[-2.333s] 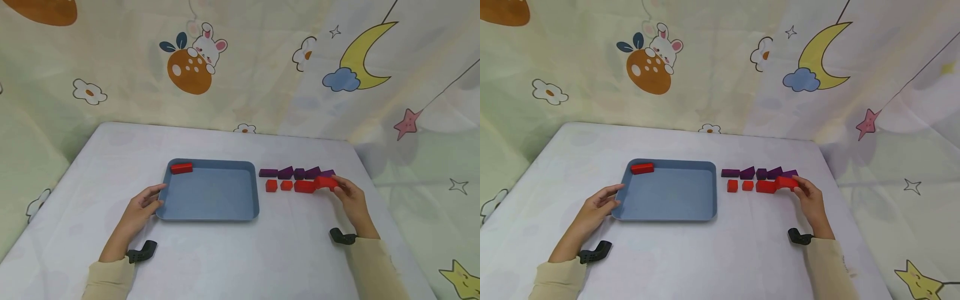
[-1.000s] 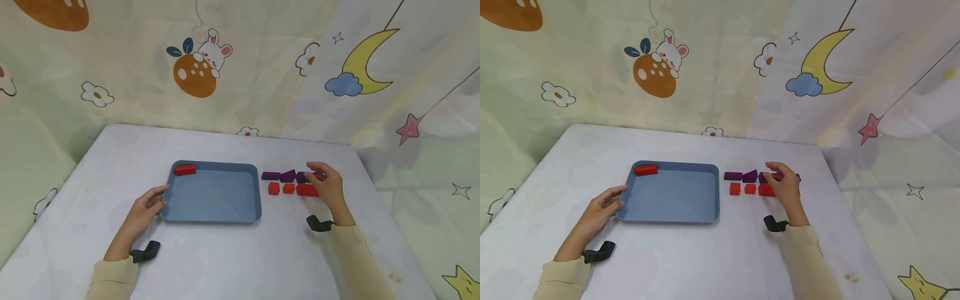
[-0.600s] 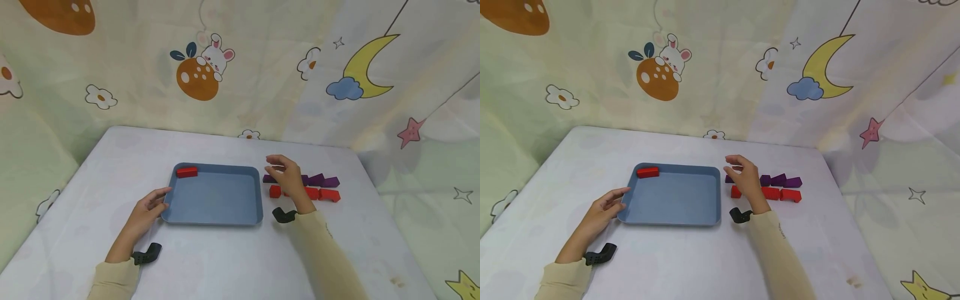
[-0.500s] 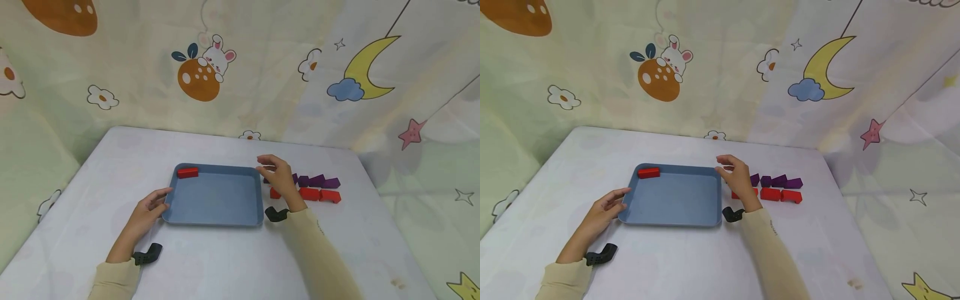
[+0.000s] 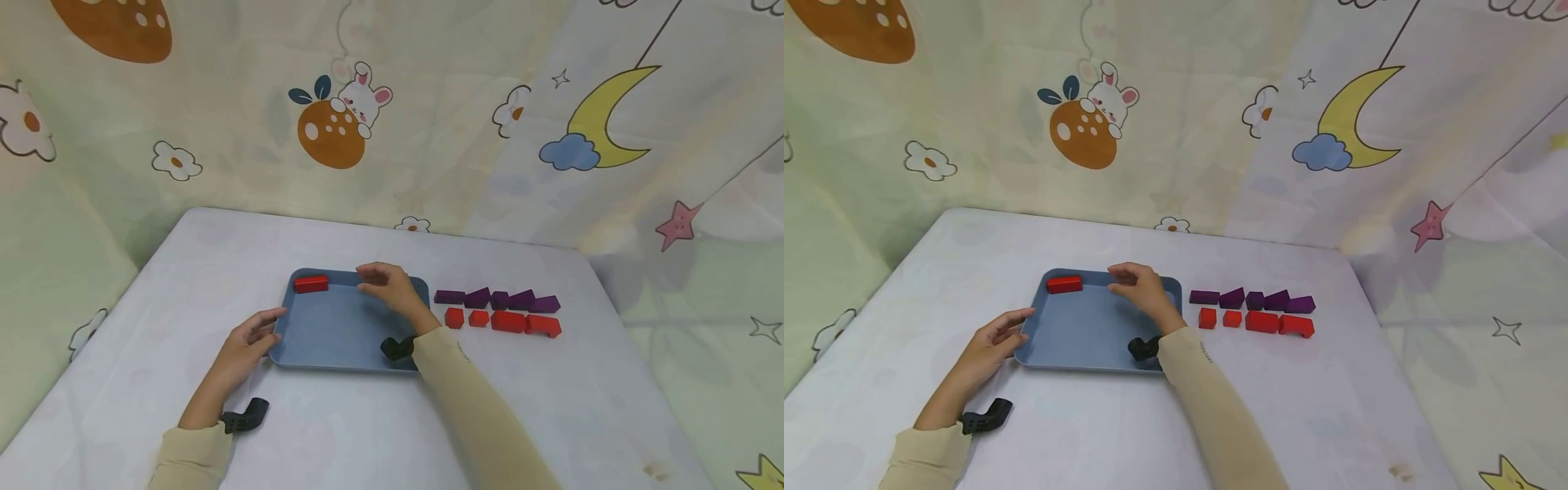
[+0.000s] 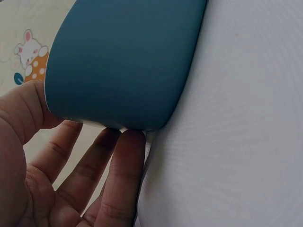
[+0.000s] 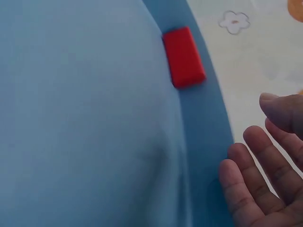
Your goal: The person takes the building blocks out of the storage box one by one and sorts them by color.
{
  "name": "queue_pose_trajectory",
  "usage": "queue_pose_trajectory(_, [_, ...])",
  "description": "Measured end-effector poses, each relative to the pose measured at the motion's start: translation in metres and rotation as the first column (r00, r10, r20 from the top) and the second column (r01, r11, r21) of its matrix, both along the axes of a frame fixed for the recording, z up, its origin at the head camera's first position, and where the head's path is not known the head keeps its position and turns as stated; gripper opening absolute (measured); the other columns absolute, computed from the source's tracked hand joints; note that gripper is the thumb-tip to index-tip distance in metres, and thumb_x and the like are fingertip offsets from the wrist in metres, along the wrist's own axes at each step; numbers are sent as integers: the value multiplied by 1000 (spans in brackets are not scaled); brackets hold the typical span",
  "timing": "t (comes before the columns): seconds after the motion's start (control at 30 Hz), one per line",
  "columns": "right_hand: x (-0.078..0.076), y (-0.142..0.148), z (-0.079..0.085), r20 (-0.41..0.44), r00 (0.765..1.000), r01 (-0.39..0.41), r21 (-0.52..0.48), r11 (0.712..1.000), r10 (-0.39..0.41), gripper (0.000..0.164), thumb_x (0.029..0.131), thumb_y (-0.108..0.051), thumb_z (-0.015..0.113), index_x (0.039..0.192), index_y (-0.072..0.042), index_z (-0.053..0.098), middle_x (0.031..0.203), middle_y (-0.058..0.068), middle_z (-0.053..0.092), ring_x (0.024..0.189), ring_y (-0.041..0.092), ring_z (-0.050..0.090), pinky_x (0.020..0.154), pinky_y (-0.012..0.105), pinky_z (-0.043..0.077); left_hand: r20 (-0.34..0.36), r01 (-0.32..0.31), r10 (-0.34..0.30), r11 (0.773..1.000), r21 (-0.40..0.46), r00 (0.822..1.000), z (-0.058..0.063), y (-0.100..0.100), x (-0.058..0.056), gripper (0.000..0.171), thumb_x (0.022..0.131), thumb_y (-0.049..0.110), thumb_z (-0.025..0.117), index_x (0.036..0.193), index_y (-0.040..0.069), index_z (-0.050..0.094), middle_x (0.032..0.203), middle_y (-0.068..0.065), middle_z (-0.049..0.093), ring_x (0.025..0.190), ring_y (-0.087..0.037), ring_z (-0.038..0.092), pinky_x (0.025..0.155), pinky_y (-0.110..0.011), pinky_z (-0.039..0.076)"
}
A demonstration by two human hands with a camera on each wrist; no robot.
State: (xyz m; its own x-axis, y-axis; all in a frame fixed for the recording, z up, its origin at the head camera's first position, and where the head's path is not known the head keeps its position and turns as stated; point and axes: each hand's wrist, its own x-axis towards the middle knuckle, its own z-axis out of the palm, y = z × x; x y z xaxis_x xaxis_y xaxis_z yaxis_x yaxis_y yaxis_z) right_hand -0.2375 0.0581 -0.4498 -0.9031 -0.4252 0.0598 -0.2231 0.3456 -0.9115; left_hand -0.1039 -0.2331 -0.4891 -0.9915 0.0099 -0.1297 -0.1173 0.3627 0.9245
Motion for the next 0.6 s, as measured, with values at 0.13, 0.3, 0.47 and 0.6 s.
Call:
queue_pose_trajectory(0.13, [1,-22,-7,57,998,-24,11,1000,23,36,100,0,74,135,5,70,137,20,72,126,33,70,105,39,56,8,-1,0,1000,16,1000,-1,1,0,52,107,8,57,158,8,53,167,-22,44,151,-47,45,105,-47,53])
queue_pose_trajectory(0.3, [0,-42,-14,85,996,-15,44,999,11,40,99,0,76,138,2,70,137,19,72,125,33,70,103,38,57,23,-4,3,1000,22,1000,-1,3,0,52,107,9,57,159,9,52,169,-22,41,152,-47,44,111,-58,50])
queue_pose_trajectory(0.47, [-2,-58,-17,58,998,31,96,995,-37,39,97,0,78,135,-1,73,129,18,75,119,31,72,100,36,58,26,-8,8,1000,25,1000,0,3,-1,52,107,10,58,159,9,53,170,-22,40,152,-48,43,112,-61,47])
queue_pose_trajectory(0.6, [0,-72,-16,-11,996,93,166,982,-92,33,96,-1,80,129,-3,77,117,14,79,109,26,75,93,34,59,25,-11,10,1000,25,1000,1,2,-1,52,107,10,58,159,9,53,170,-21,40,153,-48,43,113,-62,47])
